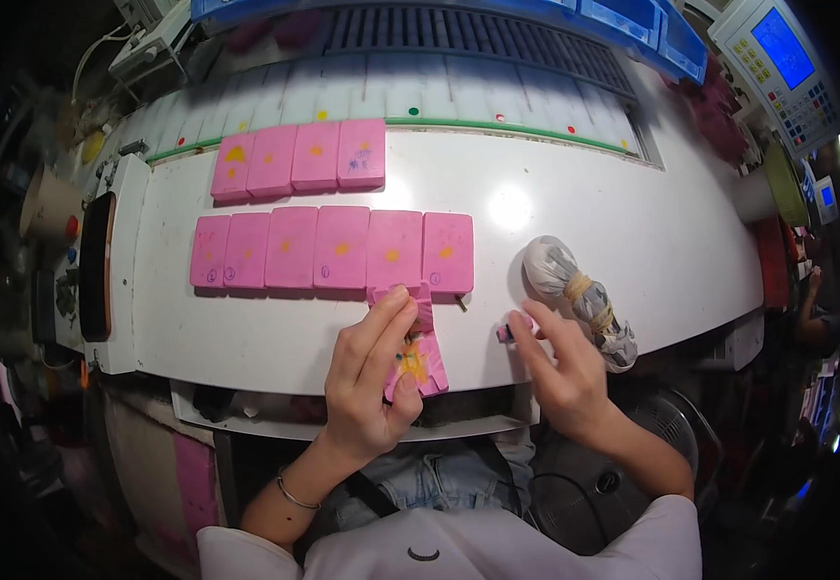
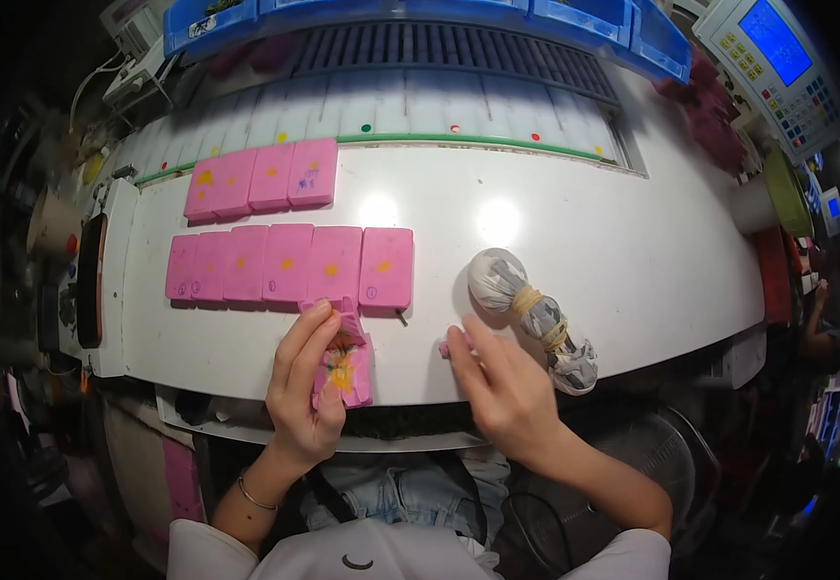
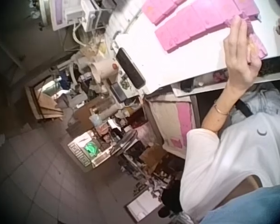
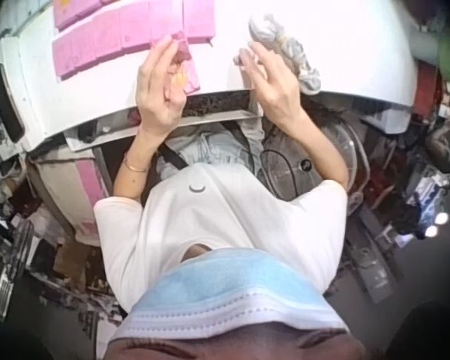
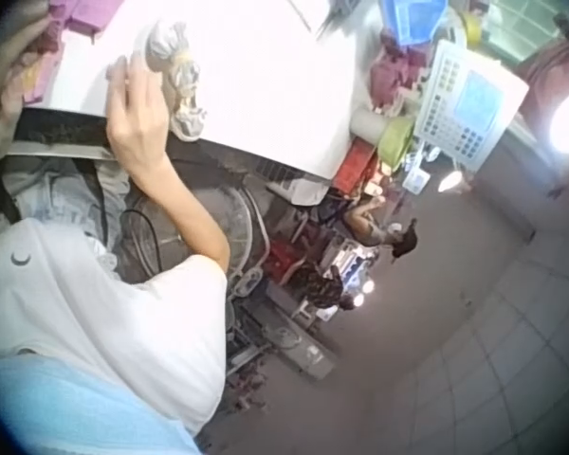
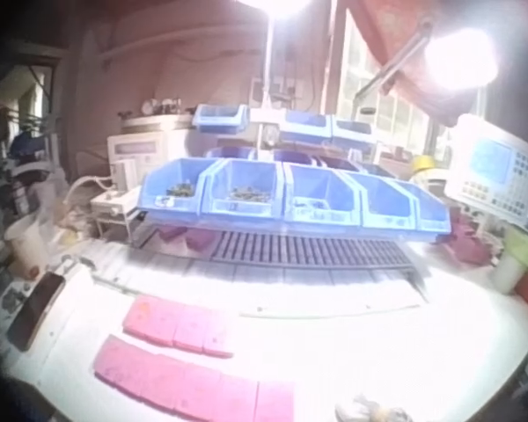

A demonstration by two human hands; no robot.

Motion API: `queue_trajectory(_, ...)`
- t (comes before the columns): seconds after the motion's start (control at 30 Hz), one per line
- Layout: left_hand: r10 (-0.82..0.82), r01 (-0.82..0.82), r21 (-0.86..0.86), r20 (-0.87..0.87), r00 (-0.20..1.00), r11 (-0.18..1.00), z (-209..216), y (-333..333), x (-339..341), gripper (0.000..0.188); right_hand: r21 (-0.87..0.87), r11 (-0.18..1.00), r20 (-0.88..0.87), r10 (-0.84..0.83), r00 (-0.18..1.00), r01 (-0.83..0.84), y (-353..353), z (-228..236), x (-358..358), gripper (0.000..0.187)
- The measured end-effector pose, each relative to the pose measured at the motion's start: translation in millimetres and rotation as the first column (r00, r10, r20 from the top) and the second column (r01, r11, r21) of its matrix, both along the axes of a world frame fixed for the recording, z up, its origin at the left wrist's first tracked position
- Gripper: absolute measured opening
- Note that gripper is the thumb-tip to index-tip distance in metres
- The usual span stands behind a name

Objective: The recorder is assembling small parts, possibly for jewelry or toys, by placing them into pink plastic molds and using glue or other small components.

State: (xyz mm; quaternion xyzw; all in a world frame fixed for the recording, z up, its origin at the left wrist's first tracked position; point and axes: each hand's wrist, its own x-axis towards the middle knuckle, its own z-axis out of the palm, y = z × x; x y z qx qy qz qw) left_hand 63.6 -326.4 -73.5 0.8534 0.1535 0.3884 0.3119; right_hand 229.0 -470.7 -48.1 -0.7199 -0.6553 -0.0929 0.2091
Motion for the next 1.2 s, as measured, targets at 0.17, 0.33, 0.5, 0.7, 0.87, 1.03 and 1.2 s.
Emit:
queue_trajectory(0.17,0.006,-0.006,-0.011,0.008,1.000,1.000,0,-1,-1,0.041,0.058,0.976,0.150,-0.215,0.965,0.209,-3,19,15,0.048)
queue_trajectory(0.33,0.007,-0.007,-0.016,-0.006,1.000,1.000,0,-1,-1,0.042,-0.189,0.963,-0.002,-0.194,0.981,0.190,-5,27,16,0.064)
queue_trajectory(0.5,0.003,-0.003,-0.098,-0.001,1.000,0.995,-1,-4,0,0.040,-0.209,0.976,0.091,-0.042,0.995,0.060,-16,24,-7,0.055)
queue_trajectory(0.7,0.004,-0.004,-0.060,-0.004,1.000,0.998,-1,-3,0,0.040,-0.155,0.969,0.067,-0.185,0.981,0.193,-17,23,10,0.050)
queue_trajectory(0.87,-0.011,0.011,-0.068,0.008,1.000,0.998,-1,-2,4,0.049,0.002,0.983,0.215,-0.181,0.960,0.185,-14,10,12,0.046)
queue_trajectory(1.03,-0.086,0.088,-0.150,0.017,0.996,0.985,4,0,9,0.064,-0.035,0.999,-0.052,-0.027,0.998,0.025,-6,-7,1,0.036)
queue_trajectory(1.2,-0.161,0.172,-0.258,0.065,0.985,0.951,0,2,7,0.074,0.118,0.993,-0.344,0.046,0.938,-0.005,15,7,-8,0.036)
